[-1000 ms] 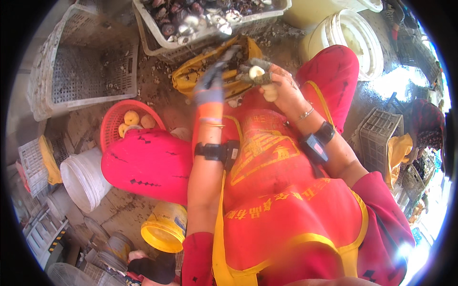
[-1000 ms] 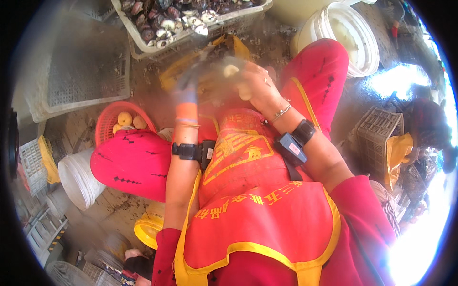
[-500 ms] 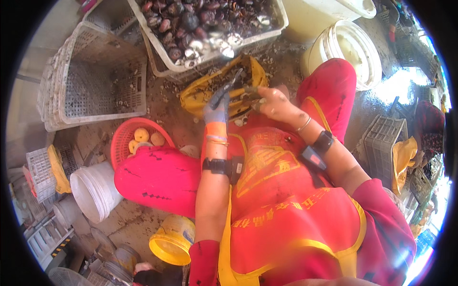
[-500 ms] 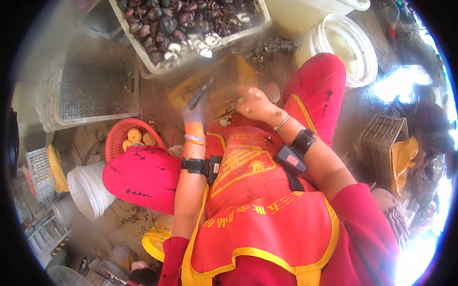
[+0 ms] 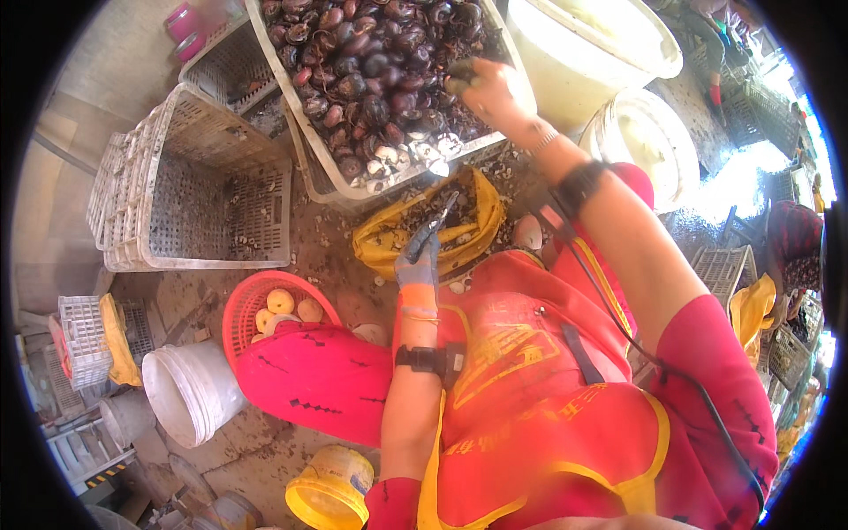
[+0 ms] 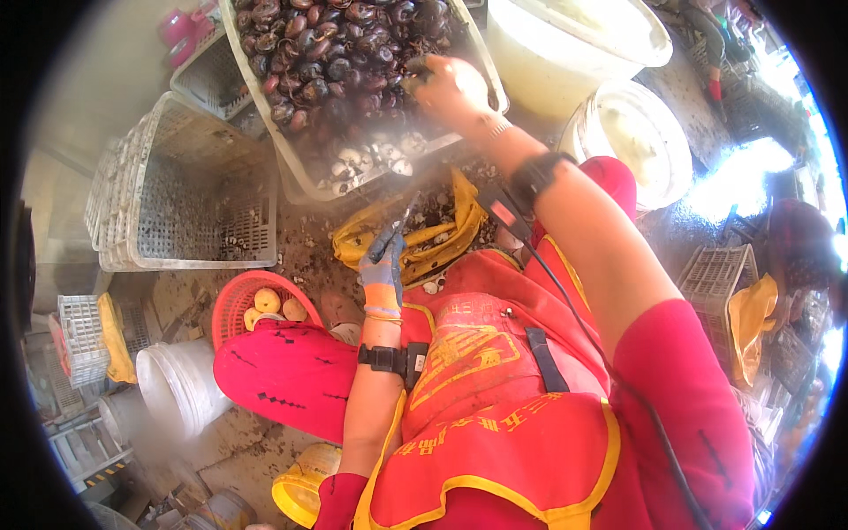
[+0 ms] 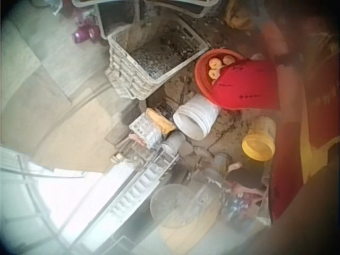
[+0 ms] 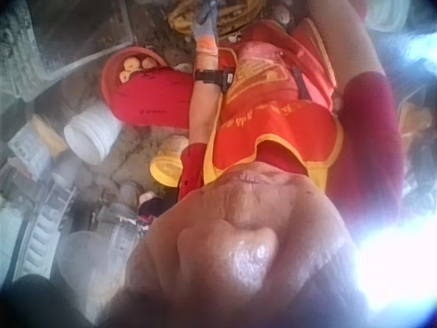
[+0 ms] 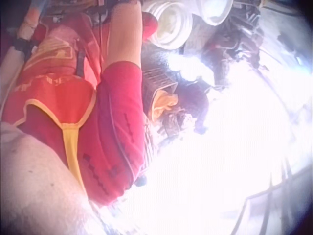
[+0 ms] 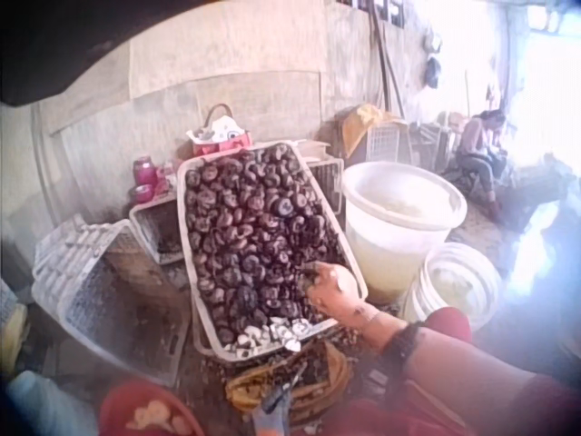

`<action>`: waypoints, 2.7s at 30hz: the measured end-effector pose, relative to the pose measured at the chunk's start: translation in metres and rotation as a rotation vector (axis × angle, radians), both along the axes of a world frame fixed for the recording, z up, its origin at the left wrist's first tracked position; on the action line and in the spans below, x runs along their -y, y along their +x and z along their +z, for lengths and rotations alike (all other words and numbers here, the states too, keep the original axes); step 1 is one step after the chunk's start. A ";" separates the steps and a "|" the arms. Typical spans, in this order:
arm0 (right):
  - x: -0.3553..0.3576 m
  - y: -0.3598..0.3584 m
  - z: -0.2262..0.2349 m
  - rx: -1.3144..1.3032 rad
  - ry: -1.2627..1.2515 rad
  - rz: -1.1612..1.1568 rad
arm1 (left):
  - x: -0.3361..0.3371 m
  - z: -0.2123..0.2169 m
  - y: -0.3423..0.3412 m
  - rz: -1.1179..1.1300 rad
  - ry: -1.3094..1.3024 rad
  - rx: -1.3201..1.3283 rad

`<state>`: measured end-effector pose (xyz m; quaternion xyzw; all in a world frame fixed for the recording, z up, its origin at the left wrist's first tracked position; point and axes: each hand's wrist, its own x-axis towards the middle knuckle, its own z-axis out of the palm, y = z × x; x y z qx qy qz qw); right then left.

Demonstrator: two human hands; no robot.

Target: The person shucks shellfish using a small tool, extracting the meat from the shells and placing it into a yellow bucket while seated among several crates of seafood.

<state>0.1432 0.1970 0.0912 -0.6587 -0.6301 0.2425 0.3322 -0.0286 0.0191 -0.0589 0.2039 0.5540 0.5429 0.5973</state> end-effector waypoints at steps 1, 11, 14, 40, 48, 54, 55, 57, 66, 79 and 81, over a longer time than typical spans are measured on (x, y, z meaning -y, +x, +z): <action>-0.004 -0.008 0.020 0.155 -0.056 -0.016 | 0.001 -0.004 0.001 0.020 0.037 0.033; -0.067 -0.038 -0.001 0.416 -0.001 -0.067 | 0.002 0.006 -0.004 0.024 0.074 0.150; -0.066 -0.016 -0.020 0.389 0.125 0.019 | 0.000 -0.001 -0.003 0.062 0.121 0.222; 0.173 0.011 -0.079 0.159 0.235 0.608 | 0.020 0.053 0.016 -0.346 0.268 0.029; 0.163 0.039 -0.104 -0.209 -0.156 0.482 | 0.015 0.045 0.003 -0.269 0.195 -0.101; 0.167 0.044 -0.086 -0.024 -0.210 0.478 | 0.010 0.022 -0.004 -0.265 0.265 -0.116; 0.167 0.047 -0.090 0.076 -0.084 0.523 | 0.010 0.043 -0.002 -0.331 0.395 -0.273; 0.161 0.044 -0.076 0.506 0.327 0.711 | 0.011 0.044 0.011 -0.338 0.762 -0.673; 0.162 0.038 -0.054 0.060 -0.086 0.614 | 0.006 0.045 0.007 -0.293 0.818 -0.775; 0.172 0.028 -0.073 -0.497 -0.398 0.339 | 0.006 0.044 -0.007 -0.213 0.081 -0.342; 0.172 0.026 -0.070 -0.093 0.005 0.572 | 0.010 0.049 0.002 -0.228 0.275 -0.359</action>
